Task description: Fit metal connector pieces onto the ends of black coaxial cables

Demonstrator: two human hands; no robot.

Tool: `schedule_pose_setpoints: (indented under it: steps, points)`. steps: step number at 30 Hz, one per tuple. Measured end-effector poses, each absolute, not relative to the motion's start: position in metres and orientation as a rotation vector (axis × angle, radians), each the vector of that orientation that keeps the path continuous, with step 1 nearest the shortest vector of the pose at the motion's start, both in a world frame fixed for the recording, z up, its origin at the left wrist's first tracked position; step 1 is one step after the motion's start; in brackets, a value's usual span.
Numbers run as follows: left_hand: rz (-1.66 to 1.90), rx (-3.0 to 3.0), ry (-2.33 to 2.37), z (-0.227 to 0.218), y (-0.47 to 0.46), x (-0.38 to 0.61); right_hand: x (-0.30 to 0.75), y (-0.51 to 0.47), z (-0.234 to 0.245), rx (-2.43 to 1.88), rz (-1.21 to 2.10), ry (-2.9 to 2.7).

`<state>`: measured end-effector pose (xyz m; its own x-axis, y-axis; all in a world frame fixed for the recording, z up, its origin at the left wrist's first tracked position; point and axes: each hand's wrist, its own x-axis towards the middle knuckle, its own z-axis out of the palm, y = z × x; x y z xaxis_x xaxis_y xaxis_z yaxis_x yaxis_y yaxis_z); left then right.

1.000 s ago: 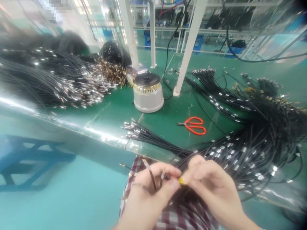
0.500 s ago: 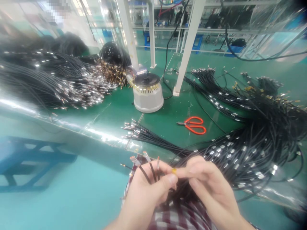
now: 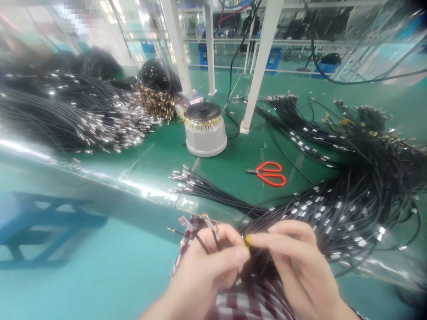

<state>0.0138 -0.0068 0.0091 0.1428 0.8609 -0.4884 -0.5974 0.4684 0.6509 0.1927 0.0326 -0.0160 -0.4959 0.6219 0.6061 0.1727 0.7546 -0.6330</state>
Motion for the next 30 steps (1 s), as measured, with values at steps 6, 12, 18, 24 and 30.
schedule_pose_setpoints:
  steps: [6, 12, 18, 24, 30]
  points:
    - [1.041, 0.348, 0.863, 0.011, -0.005, 0.013, 0.186, 0.028, -0.014, -0.715, 0.938, -1.871]
    - [0.978, 0.353, 0.951, 0.012, -0.006, 0.012, 0.186, 0.045, -0.006, -0.930, 1.192, -1.428]
    - [0.969, 0.622, 1.186, 0.012, -0.010, 0.016, 0.190, 0.051, 0.013, -1.020, 1.478, -1.852]
    - [1.081, 0.639, 1.249, 0.011, -0.011, 0.018, 0.175, 0.037, 0.015, -1.055, 1.545, -1.691]
    - [1.196, 0.456, 1.157, 0.012, -0.014, 0.018, 0.176, 0.043, 0.015, -1.080, 1.569, -1.590]
